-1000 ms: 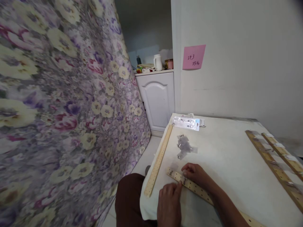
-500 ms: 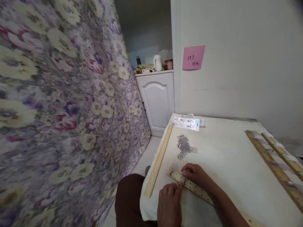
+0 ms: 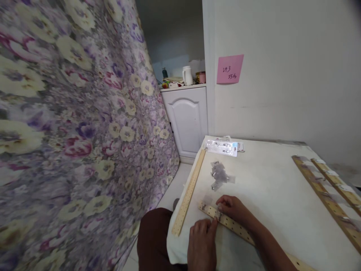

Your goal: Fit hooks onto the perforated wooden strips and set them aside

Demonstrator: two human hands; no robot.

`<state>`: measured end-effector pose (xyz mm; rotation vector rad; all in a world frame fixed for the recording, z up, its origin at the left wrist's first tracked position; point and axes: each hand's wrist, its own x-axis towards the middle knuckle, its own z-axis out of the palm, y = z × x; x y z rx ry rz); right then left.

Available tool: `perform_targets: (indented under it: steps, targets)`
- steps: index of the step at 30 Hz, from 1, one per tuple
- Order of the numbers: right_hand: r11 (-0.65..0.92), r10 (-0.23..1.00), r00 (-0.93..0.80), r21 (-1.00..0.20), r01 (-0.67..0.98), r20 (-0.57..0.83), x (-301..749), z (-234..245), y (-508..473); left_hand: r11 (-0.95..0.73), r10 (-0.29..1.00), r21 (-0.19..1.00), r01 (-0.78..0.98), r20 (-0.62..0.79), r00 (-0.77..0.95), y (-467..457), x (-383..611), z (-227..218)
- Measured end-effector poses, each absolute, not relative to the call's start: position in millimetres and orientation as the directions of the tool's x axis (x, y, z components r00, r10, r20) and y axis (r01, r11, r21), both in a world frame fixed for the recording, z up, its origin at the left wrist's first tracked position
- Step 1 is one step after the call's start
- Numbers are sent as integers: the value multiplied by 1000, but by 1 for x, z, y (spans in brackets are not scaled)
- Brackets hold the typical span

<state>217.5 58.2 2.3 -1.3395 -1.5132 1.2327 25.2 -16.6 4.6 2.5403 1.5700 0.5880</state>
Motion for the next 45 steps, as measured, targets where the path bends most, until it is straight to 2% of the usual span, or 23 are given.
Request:
perform_targets:
  steps: [6,27,35,45]
  targets:
    - [5,986,-159,-957,289,-43,218,1,57,-452,888,281,847,228,399,-17,25,7]
    - [-25,986,-151,-955,295,-72,215,4,56,-453,887,255,854,228,402,-15,26,8]
    - [-58,984,-146,-966,254,-98,214,8,57,-447,894,316,837,201,401,-14,25,11]
    - [-57,989,-120,-964,258,-90,213,11,58,-433,901,334,837,171,398,-13,25,15]
